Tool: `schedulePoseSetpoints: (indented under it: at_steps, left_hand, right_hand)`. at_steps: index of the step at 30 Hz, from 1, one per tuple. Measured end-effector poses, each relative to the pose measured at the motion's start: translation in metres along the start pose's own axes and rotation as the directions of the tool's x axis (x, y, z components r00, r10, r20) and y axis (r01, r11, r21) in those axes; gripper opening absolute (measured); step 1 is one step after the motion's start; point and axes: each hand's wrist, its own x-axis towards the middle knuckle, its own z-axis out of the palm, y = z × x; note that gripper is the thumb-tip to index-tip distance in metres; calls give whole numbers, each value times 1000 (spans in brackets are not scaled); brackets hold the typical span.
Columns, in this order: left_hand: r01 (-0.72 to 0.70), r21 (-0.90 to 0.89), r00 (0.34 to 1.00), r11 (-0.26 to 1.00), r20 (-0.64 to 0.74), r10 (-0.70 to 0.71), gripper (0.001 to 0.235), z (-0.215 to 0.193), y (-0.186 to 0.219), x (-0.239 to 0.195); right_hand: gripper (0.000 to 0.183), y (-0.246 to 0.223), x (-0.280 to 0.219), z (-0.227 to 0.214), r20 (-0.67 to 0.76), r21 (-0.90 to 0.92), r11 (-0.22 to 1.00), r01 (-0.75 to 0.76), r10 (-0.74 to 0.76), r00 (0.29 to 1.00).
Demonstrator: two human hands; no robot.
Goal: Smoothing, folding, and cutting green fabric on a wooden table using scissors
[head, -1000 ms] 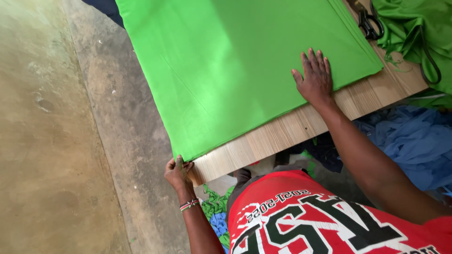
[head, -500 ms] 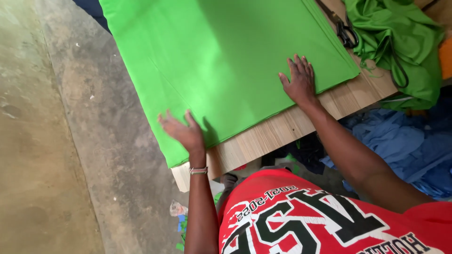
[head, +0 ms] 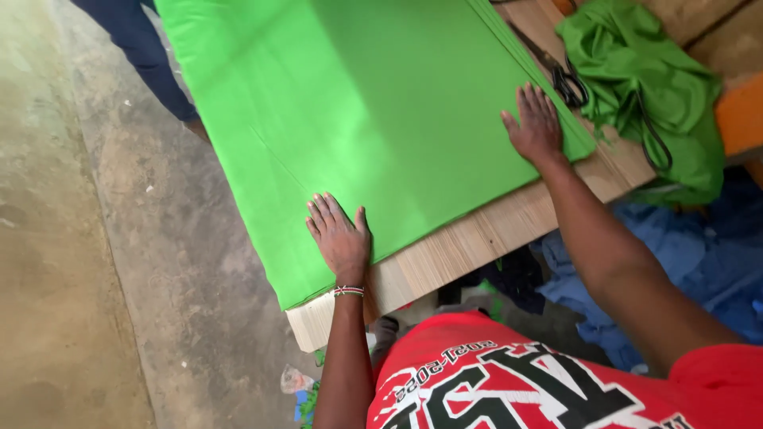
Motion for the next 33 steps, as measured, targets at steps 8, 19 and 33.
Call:
schedulePoseSetpoints:
  at_steps: [8, 19, 33]
  left_hand:
    - [20, -10, 1000, 1000, -24, -20, 81, 9, -3, -2]
    - [103, -286, 992, 953, -36, -118, 72, 40, -49, 9]
    - [-27, -154, 971, 988, -237, -11, 64, 36, -48, -5]
  right_hand:
    - [69, 8, -15, 17, -85, -16, 999, 30, -31, 996]
    - [66, -5, -40, -4, -67, 80, 997, -22, 27, 997]
    - [64, 7, -37, 9, -139, 153, 987, 41, -19, 990]
